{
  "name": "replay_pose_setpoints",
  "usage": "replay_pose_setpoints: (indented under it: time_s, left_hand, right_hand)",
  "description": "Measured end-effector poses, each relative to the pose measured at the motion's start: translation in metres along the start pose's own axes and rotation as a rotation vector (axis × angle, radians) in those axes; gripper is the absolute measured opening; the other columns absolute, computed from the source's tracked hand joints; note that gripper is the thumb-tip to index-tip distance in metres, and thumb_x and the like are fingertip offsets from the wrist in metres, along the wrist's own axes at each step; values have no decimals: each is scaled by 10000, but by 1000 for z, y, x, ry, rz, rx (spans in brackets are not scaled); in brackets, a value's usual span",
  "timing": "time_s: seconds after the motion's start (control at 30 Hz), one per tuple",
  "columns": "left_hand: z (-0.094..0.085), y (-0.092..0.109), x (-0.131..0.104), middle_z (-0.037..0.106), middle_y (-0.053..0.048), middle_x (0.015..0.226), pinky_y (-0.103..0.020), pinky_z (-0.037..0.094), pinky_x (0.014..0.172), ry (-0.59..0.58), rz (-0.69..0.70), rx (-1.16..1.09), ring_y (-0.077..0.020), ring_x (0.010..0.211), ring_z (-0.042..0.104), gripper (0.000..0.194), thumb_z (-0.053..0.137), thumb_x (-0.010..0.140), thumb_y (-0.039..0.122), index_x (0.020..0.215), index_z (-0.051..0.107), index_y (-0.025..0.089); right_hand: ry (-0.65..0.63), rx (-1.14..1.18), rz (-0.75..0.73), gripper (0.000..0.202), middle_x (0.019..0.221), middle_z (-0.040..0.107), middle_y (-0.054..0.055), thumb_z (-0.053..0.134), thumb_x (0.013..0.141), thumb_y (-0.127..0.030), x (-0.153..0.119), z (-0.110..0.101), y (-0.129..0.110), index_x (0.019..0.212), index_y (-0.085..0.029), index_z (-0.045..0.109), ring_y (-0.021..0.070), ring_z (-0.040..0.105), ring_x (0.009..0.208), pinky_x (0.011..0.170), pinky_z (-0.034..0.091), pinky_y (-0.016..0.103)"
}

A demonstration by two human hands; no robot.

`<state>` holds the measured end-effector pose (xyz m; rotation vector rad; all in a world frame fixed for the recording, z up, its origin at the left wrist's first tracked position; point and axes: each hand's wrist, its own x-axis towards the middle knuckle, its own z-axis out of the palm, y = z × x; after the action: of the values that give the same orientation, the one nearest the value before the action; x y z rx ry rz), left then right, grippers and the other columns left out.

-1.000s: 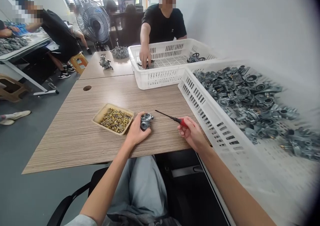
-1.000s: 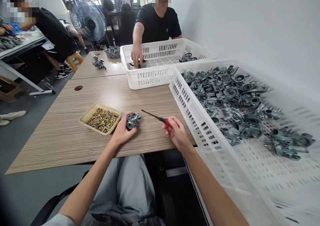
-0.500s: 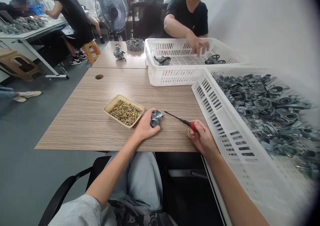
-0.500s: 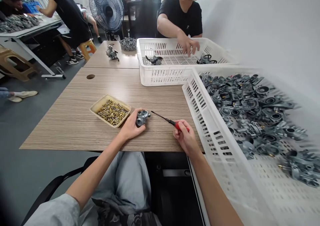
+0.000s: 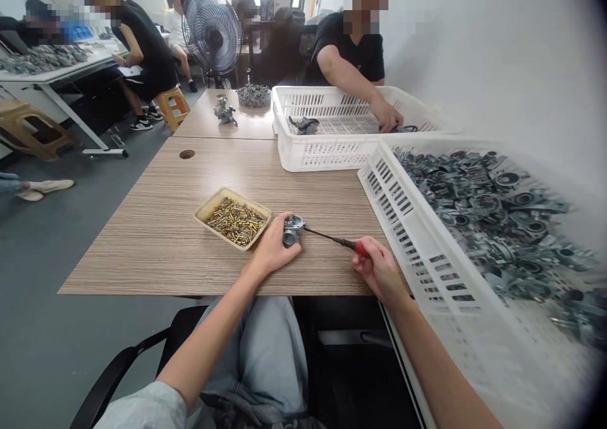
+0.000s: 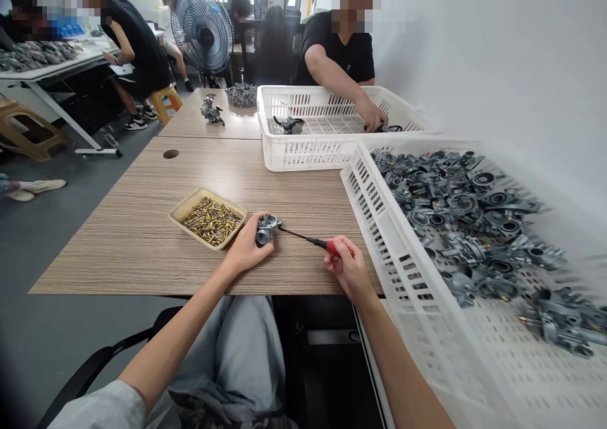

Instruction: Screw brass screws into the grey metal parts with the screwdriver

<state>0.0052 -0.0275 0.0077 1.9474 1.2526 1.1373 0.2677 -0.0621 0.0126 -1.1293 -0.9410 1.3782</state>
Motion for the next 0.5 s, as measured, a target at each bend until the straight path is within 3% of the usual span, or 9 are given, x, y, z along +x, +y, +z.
replay_pose_setpoints:
  time_s: [0.33,0.5]
  left_hand:
    - [-1,-3,-1,591,-130,1367,-432,410,1196,-14,30,-6,-272,1309,568,673,623,737,104,1386,457,167]
    - [-4,-1,0,611,-112,1344,-422,420,1187,-13,22,-14,-267,1294,581,652,610,731,90,1364,478,177]
  right_hand:
    - [-20,-46,-55,326,526,531,-31,697,951,-487,-3,2,3,783,-217,629,89,377,448,411,300,193]
    - [-64,-21,-31,282,604,572,-32,789,885,-471,0,-4,6,870,-227,649,99,445,511,462,355,203]
